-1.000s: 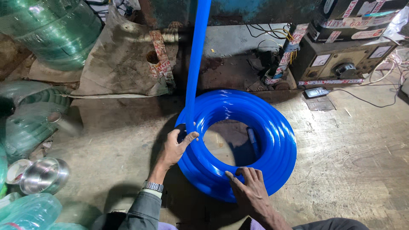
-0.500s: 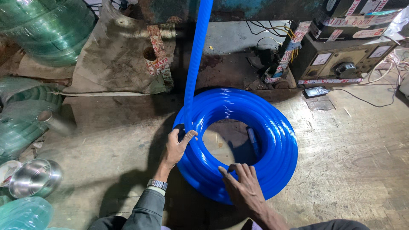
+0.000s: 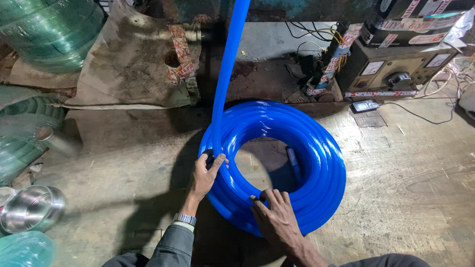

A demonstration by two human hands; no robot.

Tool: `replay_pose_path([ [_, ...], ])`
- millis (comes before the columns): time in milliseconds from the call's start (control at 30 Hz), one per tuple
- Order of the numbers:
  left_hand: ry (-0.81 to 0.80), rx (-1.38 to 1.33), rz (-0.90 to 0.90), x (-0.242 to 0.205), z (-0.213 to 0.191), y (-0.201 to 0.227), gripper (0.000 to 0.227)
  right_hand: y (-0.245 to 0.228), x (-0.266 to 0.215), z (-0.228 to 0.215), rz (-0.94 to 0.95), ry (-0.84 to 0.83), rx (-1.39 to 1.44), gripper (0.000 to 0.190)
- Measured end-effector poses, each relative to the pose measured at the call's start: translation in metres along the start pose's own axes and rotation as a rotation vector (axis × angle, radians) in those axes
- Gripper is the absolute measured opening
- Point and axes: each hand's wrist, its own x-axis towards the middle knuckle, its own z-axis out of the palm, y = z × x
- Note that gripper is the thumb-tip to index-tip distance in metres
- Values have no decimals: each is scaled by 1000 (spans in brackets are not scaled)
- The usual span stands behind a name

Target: The person coils a long blue plastic pipe into a circular bundle on the floor. They guide the pipe with both hands, forming neat concentric loops and adjusting the coil as it grows.

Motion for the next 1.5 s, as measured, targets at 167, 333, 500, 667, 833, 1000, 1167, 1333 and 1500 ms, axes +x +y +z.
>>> replay_pose_path([
  [167, 7, 20, -47, 2, 0, 3, 37, -5, -1, 1, 13, -14, 1, 16],
  [333, 46, 91, -39, 5, 1, 1, 37, -5, 4, 2, 80, -25, -47, 14],
  [500, 155, 230, 68, 13, -1, -19, 55, -12, 13, 9, 34, -11, -19, 35],
  [667, 163, 338, 19, 15, -2, -26, 69, -21, 28, 15, 36, -28, -26, 13],
  [833, 57, 370, -100, 19, -2, -35, 76, -20, 35, 18, 23, -52, -33, 26],
  [1000, 187, 398, 217, 21, 11, -37, 66, -3, 54, 15, 117, -217, 130, 26],
  [1167, 119, 454, 59, 18, 10, -16, 69, 38, 116, -2, 102, -62, 68, 39],
  [1333, 144, 362, 38, 22, 10, -22, 64, 101, 203, -12, 85, 184, 313, 49],
  [1500, 142, 472, 46, 27, 7, -37, 62, 151, 283, -18, 84, 313, 510, 54],
])
